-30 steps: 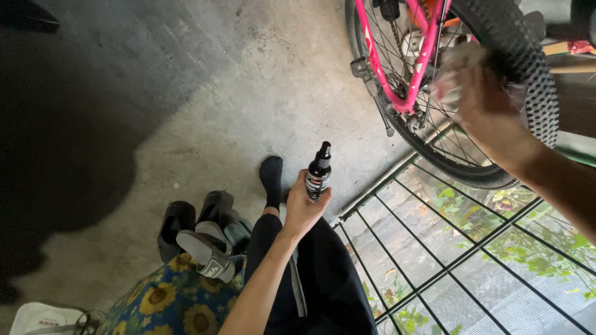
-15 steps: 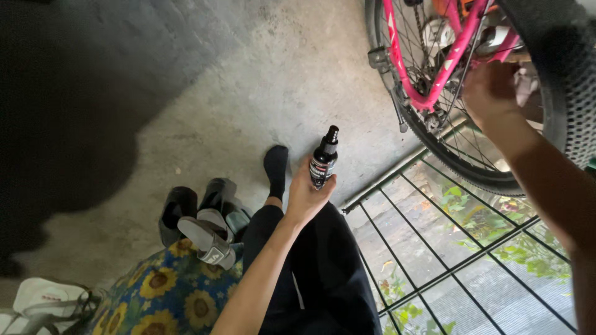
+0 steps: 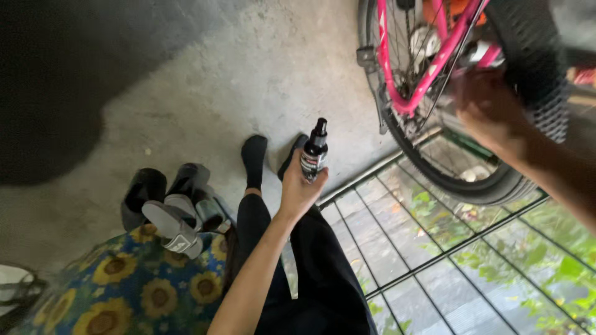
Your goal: The person wipes the rear wheel, chain, and derailleur of a pink bicycle using a cloth while holding a spray bottle. The bicycle is positioned on a stand with the rear wheel elevated. The person repeatedly wipes the same areas without visible accumulation of dirt or debris.
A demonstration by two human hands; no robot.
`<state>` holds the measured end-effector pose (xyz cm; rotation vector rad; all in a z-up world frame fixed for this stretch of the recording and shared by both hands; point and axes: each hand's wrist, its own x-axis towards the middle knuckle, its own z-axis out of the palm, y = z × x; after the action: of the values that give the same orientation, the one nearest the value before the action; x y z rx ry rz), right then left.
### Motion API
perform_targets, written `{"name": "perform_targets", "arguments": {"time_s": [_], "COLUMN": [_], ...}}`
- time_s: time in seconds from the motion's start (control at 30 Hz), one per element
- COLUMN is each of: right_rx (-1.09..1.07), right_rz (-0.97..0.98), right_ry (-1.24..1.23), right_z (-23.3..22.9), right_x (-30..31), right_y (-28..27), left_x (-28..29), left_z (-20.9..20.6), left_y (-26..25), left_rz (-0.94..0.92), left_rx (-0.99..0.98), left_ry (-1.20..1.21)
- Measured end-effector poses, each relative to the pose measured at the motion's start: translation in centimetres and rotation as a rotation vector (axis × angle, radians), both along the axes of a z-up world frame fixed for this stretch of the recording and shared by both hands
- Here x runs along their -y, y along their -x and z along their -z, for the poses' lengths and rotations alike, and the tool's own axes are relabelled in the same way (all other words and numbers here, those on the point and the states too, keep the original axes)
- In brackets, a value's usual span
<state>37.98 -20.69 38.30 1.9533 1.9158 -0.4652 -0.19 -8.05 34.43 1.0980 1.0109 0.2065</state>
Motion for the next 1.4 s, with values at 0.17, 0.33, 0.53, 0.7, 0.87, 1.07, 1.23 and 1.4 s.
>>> {"name": "perform_targets", "arguments": {"time_s": [0.17, 0.33, 0.53, 0.7, 0.87, 1.07, 1.23, 1.4], "right_rx": [0.211, -0.022, -0.442, 0.366, 0.035, 0.561, 0.455, 0.566], "right_rz": [-0.425, 0.212, 0.397, -0.532, -0.05, -0.571, -0.646, -0.748], "right_ry": [-0.127, 0.172, -0.006, 0.002, -0.055, 0.007, -0.023, 0.013], "right_z": [-2.7, -0.9, 0.2, 5.2, 11.9, 8.5, -0.7, -4.7], "right_x": [-5.0, -3.2, -2.9, -1.9, 2.3, 2.5, -5.2, -7.4], "right_y": [1.6, -0.5, -2.2, -4.4, -8.7, -6.9, -3.9, -1.7], "left_x": [1.1, 1.4, 1.5, 1.3, 1.1, 1.3, 1.8, 2.0], "left_z": [-1.0, -0.8, -0.2, -0.1, 0.2, -0.5, -0.7, -0.8], "left_y": [-0.8, -0.6, -0.2, -0.2, -0.8, -0.7, -1.5, -1.5], "left_rz": [0.042, 0.0, -0.074, -0.031, -0.052, -0.018, -0.032, -0.041], "left_rx": [-0.123, -0.095, -0.095, -0.161, -0.148, -0.127, -0.121, -0.142], "left_ry": [0.024, -0.027, -0.026, -0.049, -0.059, -0.054, -0.092, -0.035]}}
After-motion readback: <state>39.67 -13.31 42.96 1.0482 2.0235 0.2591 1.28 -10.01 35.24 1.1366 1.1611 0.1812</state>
